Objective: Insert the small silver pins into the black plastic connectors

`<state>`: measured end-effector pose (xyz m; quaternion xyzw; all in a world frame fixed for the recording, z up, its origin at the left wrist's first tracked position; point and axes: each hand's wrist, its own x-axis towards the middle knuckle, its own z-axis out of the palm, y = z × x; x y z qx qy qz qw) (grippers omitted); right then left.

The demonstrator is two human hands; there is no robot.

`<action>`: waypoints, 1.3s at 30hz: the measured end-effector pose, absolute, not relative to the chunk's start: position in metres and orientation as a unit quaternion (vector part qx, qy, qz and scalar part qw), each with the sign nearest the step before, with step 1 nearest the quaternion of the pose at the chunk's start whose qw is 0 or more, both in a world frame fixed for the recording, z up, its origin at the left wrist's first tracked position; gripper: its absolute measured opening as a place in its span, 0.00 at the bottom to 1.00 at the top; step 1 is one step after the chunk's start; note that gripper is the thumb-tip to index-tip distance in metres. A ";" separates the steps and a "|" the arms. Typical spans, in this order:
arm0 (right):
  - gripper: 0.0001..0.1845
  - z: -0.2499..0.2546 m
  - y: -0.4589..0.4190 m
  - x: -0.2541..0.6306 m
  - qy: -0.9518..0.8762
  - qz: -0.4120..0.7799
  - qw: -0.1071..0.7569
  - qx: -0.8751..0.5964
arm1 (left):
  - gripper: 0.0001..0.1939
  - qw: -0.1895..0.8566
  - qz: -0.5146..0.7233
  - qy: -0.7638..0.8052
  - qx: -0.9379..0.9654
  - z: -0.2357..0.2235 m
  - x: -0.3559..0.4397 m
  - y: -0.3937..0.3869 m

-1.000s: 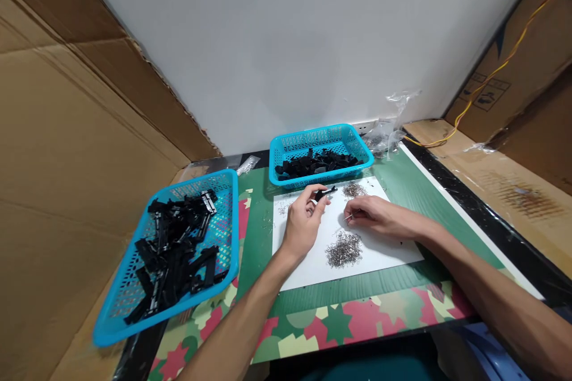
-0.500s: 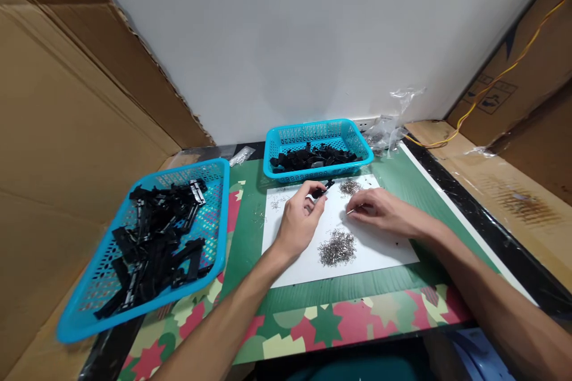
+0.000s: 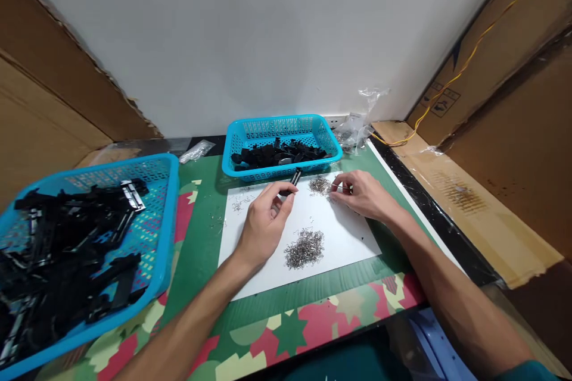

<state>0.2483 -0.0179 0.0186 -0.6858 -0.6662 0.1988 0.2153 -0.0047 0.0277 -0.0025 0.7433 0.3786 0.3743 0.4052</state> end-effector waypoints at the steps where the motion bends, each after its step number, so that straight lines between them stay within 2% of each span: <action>1: 0.06 0.019 -0.018 0.250 -0.666 0.210 0.208 -0.685 | 0.09 0.394 0.376 0.376 0.750 -0.002 -0.005 0.028; 6: 0.07 0.019 -0.018 0.258 -0.665 0.240 0.228 -0.670 | 0.09 0.372 0.371 0.370 0.767 -0.001 -0.004 0.027; 10: 0.07 0.016 -0.018 0.255 -0.666 0.270 0.211 -0.663 | 0.08 0.361 0.370 0.368 0.773 0.001 -0.004 0.024; 15: 0.05 0.015 -0.019 0.251 -0.681 0.247 0.200 -0.660 | 0.08 0.361 0.366 0.367 0.775 0.002 -0.003 0.022; 22: 0.09 0.016 -0.019 0.257 -0.684 0.231 0.188 -0.666 | 0.08 0.366 0.357 0.371 0.775 0.001 -0.003 0.022; 39: 0.06 0.015 -0.019 0.252 -0.696 0.268 0.190 -0.639 | 0.08 0.371 0.339 0.369 0.782 0.002 -0.005 0.021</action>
